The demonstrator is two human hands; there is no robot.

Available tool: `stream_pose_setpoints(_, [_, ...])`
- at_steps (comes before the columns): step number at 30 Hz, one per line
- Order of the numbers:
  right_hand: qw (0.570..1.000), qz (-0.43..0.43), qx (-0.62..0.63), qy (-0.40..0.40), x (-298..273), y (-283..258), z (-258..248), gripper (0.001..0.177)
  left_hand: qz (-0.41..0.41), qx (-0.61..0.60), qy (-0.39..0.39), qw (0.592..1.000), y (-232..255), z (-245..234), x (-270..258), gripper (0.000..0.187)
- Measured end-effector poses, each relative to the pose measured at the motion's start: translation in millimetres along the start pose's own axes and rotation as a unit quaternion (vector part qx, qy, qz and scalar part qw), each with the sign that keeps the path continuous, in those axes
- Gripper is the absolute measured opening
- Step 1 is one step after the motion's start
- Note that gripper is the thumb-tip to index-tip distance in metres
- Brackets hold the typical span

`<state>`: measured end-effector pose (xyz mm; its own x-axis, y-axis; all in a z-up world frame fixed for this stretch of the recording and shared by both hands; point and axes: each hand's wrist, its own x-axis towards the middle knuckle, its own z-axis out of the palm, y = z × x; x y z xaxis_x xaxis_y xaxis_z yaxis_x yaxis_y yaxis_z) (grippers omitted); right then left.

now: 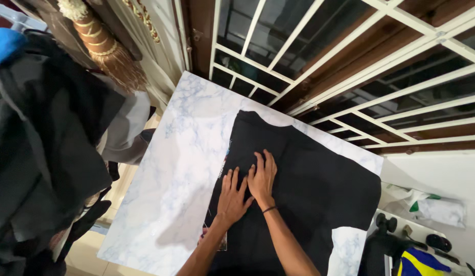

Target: The person folds a black t-shirt by hand on a white marble-topped table, smoothing the fabric and folding the sleeves and body together.

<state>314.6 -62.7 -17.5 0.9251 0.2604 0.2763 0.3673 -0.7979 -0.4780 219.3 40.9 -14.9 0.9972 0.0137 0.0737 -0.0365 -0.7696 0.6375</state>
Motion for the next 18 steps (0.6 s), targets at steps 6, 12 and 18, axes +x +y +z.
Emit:
stream_pose_setpoints(6, [0.997,0.036,-0.063,-0.034,17,40,16,0.060,-0.027,0.040,-0.064,0.997,-1,4,2,0.084])
stream_pose_setpoints(12, [0.992,0.030,-0.090,-0.080,48,66,25,0.073,-0.027,0.084,-0.074,0.993,10,0,2,0.081])
stream_pose_setpoints(18, [0.987,0.054,-0.103,-0.107,63,68,24,0.074,-0.039,0.089,-0.075,0.992,11,-3,1,0.083])
